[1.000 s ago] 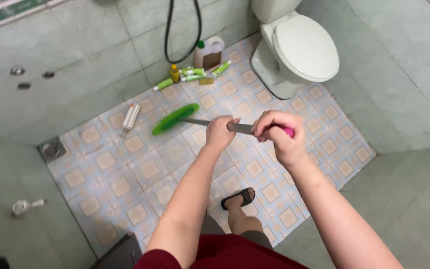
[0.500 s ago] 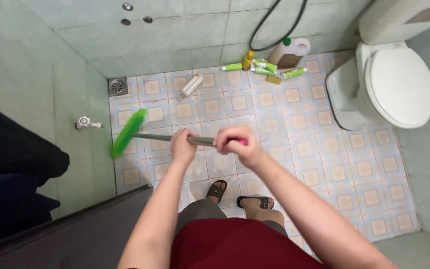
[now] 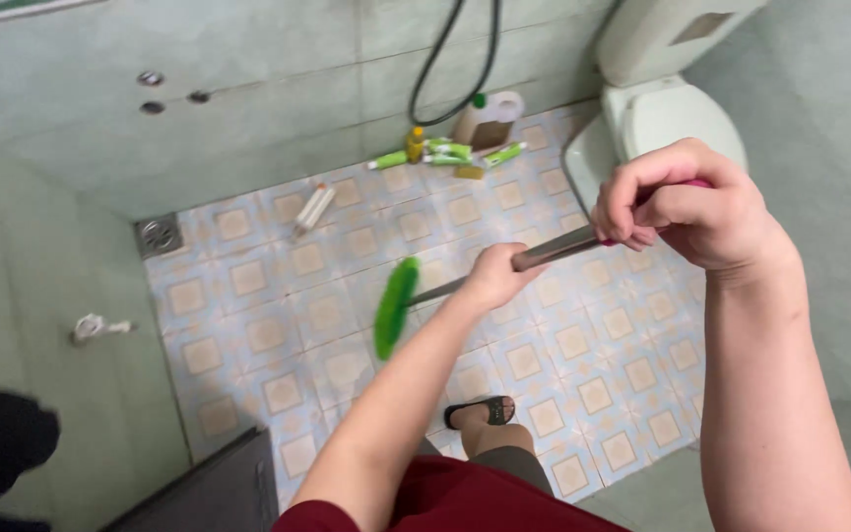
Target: Sweeping the tiled bathroom floor using a broom.
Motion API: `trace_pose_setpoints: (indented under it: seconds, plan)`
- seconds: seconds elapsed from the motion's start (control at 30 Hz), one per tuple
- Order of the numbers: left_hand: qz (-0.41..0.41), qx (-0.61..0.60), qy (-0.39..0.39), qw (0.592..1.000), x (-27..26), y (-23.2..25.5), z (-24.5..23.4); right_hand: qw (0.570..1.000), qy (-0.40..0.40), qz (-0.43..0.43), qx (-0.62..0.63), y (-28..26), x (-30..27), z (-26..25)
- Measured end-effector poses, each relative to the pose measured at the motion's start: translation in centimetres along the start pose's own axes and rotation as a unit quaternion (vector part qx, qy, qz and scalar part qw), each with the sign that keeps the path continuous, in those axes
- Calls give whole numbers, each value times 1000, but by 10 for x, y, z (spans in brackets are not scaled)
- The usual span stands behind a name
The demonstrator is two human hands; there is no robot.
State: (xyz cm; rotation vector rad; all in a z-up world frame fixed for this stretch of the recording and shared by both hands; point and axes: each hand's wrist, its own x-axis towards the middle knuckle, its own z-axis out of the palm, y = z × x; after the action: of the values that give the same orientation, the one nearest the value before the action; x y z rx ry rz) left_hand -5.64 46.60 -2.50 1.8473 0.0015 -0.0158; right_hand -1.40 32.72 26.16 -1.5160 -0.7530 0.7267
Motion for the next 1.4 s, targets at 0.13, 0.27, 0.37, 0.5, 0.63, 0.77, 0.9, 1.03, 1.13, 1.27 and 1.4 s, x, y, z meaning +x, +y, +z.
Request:
trace_pose_setpoints:
  seconds: [0.13,0.27,0.37,0.5,0.63,0.77,0.9,1.03,1.13,1.27,1.4]
  plan:
    - [-42,13,-45,998,15,45,21,998,58,-25,14,13,-29,-26]
    - [-78,49,-77,993,11,47,20,986,84,-109,98,46,-46,-51]
    - [-77,109,-53,990,-3,9,8,977,65,-131,154,81,-40,-43]
    - [-110,192,29,975,-45,-78,-43,983,76,-91,141,112,-11,29]
    - [-168,230,77,956,-82,-117,-118,991,27,-40,124,165,29,84]
    - [-168,347,141,912,-82,-151,-162,995,20,-14,101,191,55,121]
    - [-126,340,161,918,-56,-175,-158,997,39,-45,51,194,53,128]
    - [-76,294,141,942,-2,-151,-116,996,81,-42,-19,168,34,95]
    - [-21,253,124,959,35,-120,-66,985,164,-9,-57,138,10,58]
    - [-16,219,53,974,73,-68,2,965,251,39,-72,102,-33,16]
    - [-12,211,-30,977,98,-23,68,936,346,32,-57,89,-78,-19]
